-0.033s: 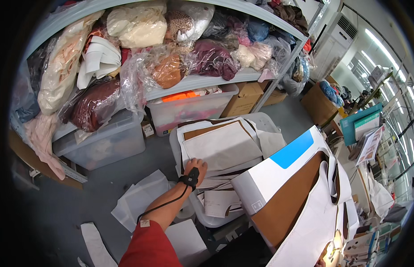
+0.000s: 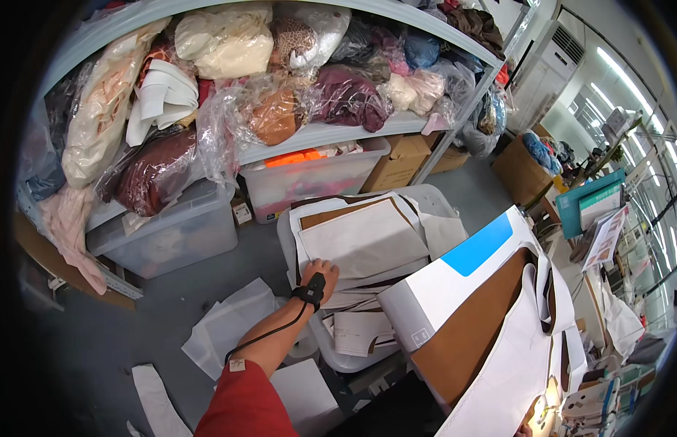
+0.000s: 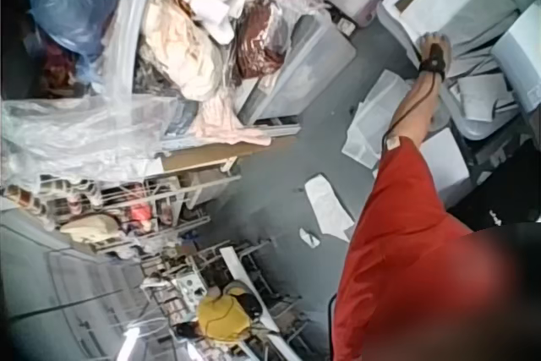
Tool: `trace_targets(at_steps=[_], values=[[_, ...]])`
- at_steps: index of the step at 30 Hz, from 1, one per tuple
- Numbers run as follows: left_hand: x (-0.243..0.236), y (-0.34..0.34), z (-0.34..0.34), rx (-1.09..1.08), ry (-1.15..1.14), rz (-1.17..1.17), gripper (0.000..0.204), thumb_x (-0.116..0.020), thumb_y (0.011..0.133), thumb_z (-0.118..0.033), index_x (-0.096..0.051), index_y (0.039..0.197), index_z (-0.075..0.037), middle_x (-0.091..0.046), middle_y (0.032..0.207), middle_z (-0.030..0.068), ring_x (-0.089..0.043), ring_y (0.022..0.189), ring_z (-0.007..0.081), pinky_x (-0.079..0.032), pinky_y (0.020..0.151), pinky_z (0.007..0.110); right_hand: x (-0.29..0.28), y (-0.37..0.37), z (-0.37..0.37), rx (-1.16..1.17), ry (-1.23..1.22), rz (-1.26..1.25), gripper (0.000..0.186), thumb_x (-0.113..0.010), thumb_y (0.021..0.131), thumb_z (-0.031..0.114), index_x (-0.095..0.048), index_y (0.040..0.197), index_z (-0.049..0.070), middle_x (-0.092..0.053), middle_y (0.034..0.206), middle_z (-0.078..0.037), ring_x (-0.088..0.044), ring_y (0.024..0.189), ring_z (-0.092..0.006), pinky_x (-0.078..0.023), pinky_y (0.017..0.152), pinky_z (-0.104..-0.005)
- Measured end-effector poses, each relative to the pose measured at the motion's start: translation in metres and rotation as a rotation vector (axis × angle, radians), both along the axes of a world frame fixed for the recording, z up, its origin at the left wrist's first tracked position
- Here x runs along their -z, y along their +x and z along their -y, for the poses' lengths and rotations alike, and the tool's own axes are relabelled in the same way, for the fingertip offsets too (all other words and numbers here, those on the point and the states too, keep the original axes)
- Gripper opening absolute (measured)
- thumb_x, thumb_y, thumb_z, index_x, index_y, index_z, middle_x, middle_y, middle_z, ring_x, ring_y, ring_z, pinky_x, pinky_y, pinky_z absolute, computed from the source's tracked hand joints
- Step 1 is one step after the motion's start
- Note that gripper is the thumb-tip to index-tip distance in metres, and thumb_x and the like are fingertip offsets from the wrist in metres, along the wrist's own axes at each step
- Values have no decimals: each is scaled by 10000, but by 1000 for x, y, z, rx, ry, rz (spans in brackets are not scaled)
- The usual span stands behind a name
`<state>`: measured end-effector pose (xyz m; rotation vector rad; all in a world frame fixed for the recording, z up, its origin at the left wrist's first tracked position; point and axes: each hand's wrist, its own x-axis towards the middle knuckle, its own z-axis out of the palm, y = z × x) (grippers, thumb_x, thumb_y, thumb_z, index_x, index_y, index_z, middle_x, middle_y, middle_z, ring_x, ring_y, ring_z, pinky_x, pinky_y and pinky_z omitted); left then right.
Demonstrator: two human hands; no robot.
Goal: The person is sewing pieces of brown and white fabric together using an industrial sewing machine.
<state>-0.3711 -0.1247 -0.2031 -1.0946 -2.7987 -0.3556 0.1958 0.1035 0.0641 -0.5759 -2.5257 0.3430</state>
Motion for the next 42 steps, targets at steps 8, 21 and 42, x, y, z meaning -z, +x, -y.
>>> trace_targets(at_steps=[8,21,42], values=[[-21,-24,-4,-45,-102,104,167,-669,810,-22,-679,976,-33,-705,1020,189,-690,936,322,-567,813,424,10,13,-5,16,-31,-9,264,-527,979,16,-599,1211,-88,-600,1295,-276,-586,1204,-427,-453,1045,-468],[-153,-95,-29,-212,346,16,189,-520,897,-32,-653,1026,6,-693,1004,244,-698,965,406,-557,843,490,4,4,0,5,19,-19,275,-540,983,51,-618,1206,-91,-626,1274,-278,-597,1196,-436,-470,1031,-472],[26,28,0,36,402,-229,236,-652,791,20,-612,1022,-5,-605,1111,177,-553,1231,378,-584,882,412,4,3,0,10,48,20,266,-534,989,60,-615,1205,-73,-615,1282,-269,-603,1172,-426,-465,1029,-472]])
